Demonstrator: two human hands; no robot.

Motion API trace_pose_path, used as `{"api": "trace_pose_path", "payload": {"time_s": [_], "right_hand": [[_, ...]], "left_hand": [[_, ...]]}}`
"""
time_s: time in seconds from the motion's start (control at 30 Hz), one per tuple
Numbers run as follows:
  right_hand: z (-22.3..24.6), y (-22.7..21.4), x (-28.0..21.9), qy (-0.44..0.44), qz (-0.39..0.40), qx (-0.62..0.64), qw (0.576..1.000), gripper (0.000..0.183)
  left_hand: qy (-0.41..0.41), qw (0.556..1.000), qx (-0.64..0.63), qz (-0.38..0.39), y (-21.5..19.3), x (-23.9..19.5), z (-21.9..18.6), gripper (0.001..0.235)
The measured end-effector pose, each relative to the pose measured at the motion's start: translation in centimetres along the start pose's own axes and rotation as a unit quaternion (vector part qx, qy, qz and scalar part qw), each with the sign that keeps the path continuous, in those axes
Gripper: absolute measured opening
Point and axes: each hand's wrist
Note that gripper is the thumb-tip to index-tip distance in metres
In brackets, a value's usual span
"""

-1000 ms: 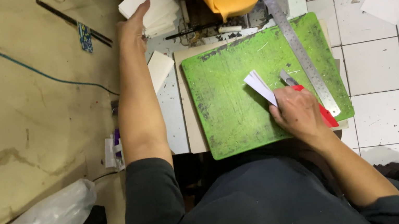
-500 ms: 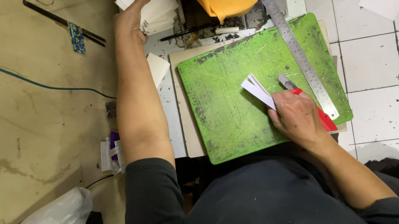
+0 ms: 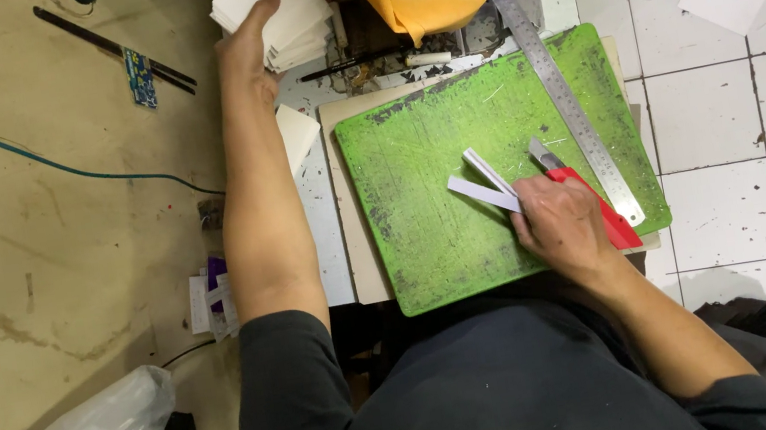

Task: Cutting small strips of material using a utility knife and ruler, then stacking them

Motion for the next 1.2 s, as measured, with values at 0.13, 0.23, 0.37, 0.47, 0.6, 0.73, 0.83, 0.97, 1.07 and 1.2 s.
{"api": "trace_pose_path", "payload": {"time_s": [0.13, 0.23, 0.37, 0.47, 0.6, 0.73, 0.83, 0.97, 1.07, 1.2], "right_hand": [[-1.3, -0.8, -0.3, 0.022, 0.079, 0.087, 0.993, 0.015], [-1.8, -5.2, -0.2, 0.114, 0.187, 0.277, 0.935, 0.007], [-3.2, -7.7, -2.3, 0.175, 0.234, 0.503, 0.814, 0.032], [-6.0, -6.4, -6.8, 0.202, 0.206, 0.534, 0.794, 0.036], [-10.4, -4.1, -15.3, 0.325, 0.097, 0.538, 0.772, 0.027], [-12.4, -1.6, -23.2, 0.507, 0.031, 0.534, 0.676, 0.028], [-14.2, 3.1, -28.4, 0.541, 0.020, 0.493, 0.681, 0.021], [-13.8, 7.2, -32.0, 0.657, 0.039, 0.480, 0.580, 0.040], [-16.5, 16.7, -38.4, 0.659, 0.001, 0.487, 0.574, 0.038], [-18.2, 21.4, -41.8, 0.676, -0.037, 0.491, 0.548, 0.041]], "left_hand": [[-0.004, 0.998, -0.058, 0.024, -1.6, -2.7, 0.2, 0.068], [-0.017, 0.986, -0.157, 0.057, -3.7, -3.8, 1.9, 0.109], [0.034, 0.934, -0.291, 0.205, -6.6, -5.3, 6.5, 0.095], [0.024, 0.895, -0.383, 0.227, -8.6, -4.2, 13.2, 0.076], [0.127, 0.803, -0.433, 0.388, -9.5, -4.8, 19.6, 0.059], [0.134, 0.756, -0.463, 0.444, -7.2, -10.0, 18.6, 0.043], [0.075, 0.705, -0.486, 0.510, -5.8, -11.3, 19.0, 0.048], [0.027, 0.717, -0.518, 0.465, -4.7, -12.7, 19.5, 0.053], [0.015, 0.682, -0.529, 0.505, -4.5, -13.0, 19.7, 0.050], [0.021, 0.696, -0.513, 0.502, -5.0, -11.9, 21.0, 0.048]]}}
Point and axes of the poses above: each hand's wrist, its own x-axis towards the middle knuckle, its own y-axis out of the palm, z = x × y, and after that the axes turned 11 degrees about -x, right-handed
